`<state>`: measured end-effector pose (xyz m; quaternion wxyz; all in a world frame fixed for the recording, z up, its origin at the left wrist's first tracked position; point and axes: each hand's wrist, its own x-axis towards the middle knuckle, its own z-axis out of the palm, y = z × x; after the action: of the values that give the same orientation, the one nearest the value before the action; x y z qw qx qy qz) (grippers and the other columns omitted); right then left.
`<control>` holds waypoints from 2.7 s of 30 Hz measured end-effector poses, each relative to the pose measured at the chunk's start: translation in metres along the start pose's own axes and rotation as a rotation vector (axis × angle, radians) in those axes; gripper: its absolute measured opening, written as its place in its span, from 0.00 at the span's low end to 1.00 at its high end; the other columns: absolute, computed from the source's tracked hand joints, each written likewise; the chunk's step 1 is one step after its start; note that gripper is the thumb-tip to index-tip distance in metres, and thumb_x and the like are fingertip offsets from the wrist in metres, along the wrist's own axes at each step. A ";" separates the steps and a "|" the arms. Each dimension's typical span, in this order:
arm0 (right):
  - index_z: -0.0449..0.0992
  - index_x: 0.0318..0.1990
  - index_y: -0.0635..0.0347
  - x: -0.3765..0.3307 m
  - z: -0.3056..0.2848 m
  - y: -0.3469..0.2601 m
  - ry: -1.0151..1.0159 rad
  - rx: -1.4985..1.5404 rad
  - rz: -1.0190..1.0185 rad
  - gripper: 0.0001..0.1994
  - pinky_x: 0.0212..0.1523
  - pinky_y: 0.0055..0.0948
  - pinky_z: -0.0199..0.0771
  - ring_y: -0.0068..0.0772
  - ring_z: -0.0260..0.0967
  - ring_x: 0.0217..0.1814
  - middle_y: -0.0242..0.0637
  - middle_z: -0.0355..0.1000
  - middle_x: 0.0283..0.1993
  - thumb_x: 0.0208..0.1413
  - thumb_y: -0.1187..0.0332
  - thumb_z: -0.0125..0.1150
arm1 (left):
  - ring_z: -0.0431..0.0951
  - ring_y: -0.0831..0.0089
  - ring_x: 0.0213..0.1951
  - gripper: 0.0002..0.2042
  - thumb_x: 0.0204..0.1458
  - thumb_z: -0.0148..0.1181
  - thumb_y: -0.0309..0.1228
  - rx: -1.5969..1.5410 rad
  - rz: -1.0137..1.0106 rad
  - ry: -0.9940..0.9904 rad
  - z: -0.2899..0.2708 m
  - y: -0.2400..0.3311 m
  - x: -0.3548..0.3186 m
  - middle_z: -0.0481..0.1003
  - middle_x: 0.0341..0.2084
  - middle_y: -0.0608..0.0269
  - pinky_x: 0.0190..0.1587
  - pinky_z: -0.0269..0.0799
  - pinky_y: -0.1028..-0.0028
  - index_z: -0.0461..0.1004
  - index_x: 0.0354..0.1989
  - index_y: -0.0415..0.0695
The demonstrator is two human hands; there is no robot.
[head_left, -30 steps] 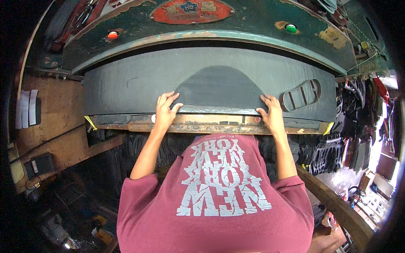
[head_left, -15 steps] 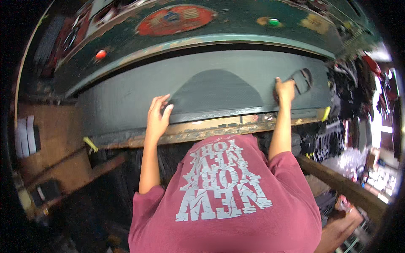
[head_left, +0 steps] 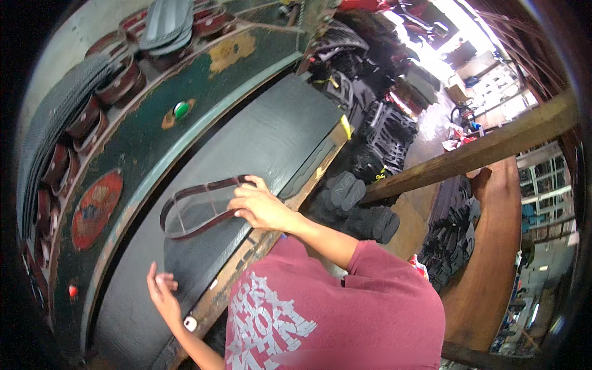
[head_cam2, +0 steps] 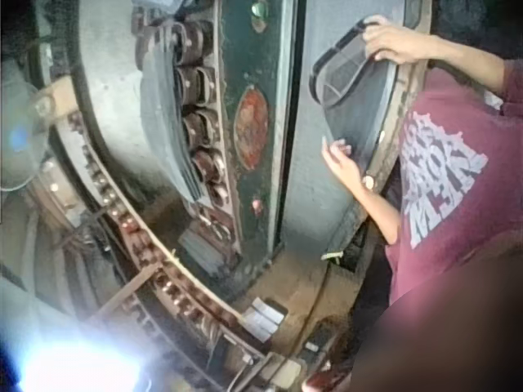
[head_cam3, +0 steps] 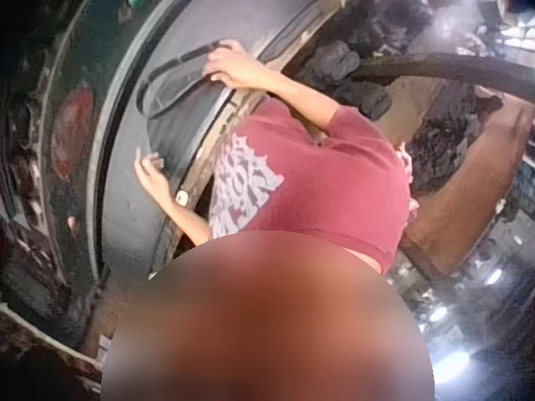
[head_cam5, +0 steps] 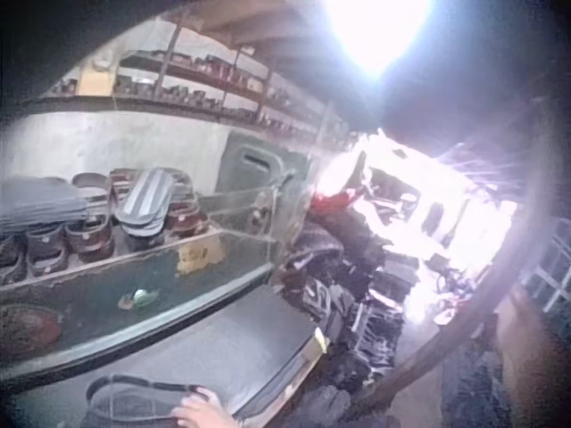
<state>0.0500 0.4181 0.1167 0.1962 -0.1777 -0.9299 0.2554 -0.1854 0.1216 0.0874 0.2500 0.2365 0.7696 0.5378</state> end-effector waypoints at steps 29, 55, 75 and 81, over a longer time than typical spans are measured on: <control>0.73 0.65 0.56 0.019 0.060 0.046 -0.163 0.126 0.112 0.44 0.58 0.42 0.62 0.44 0.63 0.51 0.40 0.67 0.44 0.35 0.57 0.82 | 0.67 0.53 0.55 0.36 0.35 0.79 0.30 0.539 0.179 -0.008 -0.015 -0.043 0.015 0.69 0.51 0.51 0.60 0.64 0.62 0.73 0.58 0.37; 0.78 0.57 0.61 0.020 0.059 0.050 -0.196 0.177 0.147 0.34 0.58 0.37 0.65 0.42 0.63 0.52 0.40 0.66 0.44 0.37 0.64 0.81 | 0.68 0.56 0.56 0.34 0.33 0.80 0.32 0.476 0.228 0.012 -0.018 -0.054 0.017 0.71 0.55 0.55 0.60 0.66 0.60 0.78 0.55 0.42; 0.53 0.76 0.54 0.177 -0.034 0.044 1.008 -0.271 -0.467 0.45 0.76 0.64 0.32 0.65 0.33 0.81 0.57 0.39 0.80 0.60 0.35 0.56 | 0.47 0.42 0.74 0.30 0.73 0.29 0.44 0.846 0.675 1.485 -0.209 0.034 0.055 0.52 0.71 0.33 0.74 0.42 0.46 0.57 0.72 0.33; 0.51 0.76 0.55 0.146 -0.025 0.058 1.095 -0.308 -0.424 0.45 0.76 0.63 0.33 0.64 0.36 0.81 0.57 0.40 0.80 0.62 0.31 0.44 | 0.51 0.44 0.72 0.29 0.73 0.25 0.44 0.874 0.755 1.591 -0.206 0.016 0.021 0.53 0.70 0.37 0.72 0.46 0.45 0.63 0.65 0.34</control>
<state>-0.0513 0.5375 0.1450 0.6647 -0.1204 -0.7353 -0.0551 -0.3319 -0.0067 0.1606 -0.6388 0.1074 0.7187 0.2528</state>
